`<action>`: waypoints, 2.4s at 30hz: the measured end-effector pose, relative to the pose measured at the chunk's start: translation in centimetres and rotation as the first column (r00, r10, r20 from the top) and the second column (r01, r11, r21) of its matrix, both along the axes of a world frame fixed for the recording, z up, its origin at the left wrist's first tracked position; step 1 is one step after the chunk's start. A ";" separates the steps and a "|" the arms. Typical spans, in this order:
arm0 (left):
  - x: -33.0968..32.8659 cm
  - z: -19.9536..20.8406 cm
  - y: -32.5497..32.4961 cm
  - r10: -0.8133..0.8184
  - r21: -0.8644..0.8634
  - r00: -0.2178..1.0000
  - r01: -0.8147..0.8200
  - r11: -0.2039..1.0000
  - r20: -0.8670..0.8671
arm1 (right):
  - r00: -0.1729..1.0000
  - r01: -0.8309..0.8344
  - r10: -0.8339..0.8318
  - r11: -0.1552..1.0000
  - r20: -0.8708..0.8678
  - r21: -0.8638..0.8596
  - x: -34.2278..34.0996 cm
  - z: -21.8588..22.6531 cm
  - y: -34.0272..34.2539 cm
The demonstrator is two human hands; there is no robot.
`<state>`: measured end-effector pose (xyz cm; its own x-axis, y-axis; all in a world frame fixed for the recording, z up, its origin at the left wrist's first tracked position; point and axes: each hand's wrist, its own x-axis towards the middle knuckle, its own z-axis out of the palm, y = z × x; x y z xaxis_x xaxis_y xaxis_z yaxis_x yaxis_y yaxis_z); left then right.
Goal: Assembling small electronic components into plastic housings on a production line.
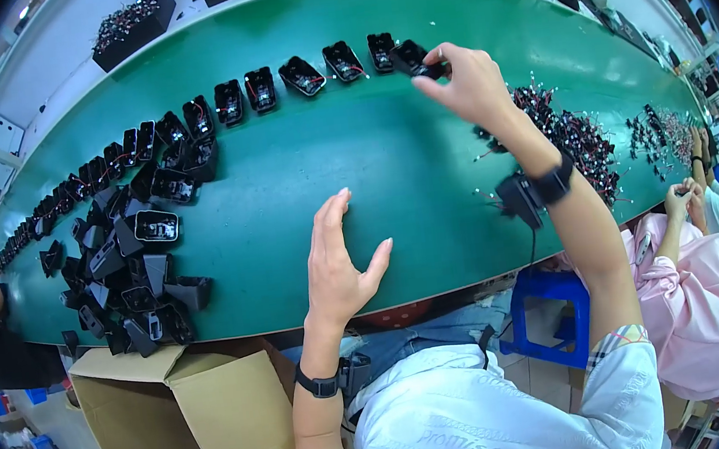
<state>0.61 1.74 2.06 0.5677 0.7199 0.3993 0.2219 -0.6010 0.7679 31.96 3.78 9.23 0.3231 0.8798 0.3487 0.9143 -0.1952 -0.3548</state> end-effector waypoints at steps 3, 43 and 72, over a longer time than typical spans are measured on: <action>0.7 0.1 -0.2 0.004 0.019 1.000 -0.003 1.000 -0.018 | 0.983 0.181 -0.180 0.983 0.025 -0.023 6.0 -2.9 2.9; 0.4 2.6 4.6 0.162 0.303 0.936 -0.063 0.951 -0.313 | 0.797 -0.042 0.048 0.999 -0.602 0.025 -4.3 -2.9 -16.7; 4.6 1.3 -6.2 -0.069 -0.105 0.996 0.062 0.993 -0.059 | 0.915 0.155 -0.098 0.981 -0.390 0.115 -3.4 -4.1 -20.1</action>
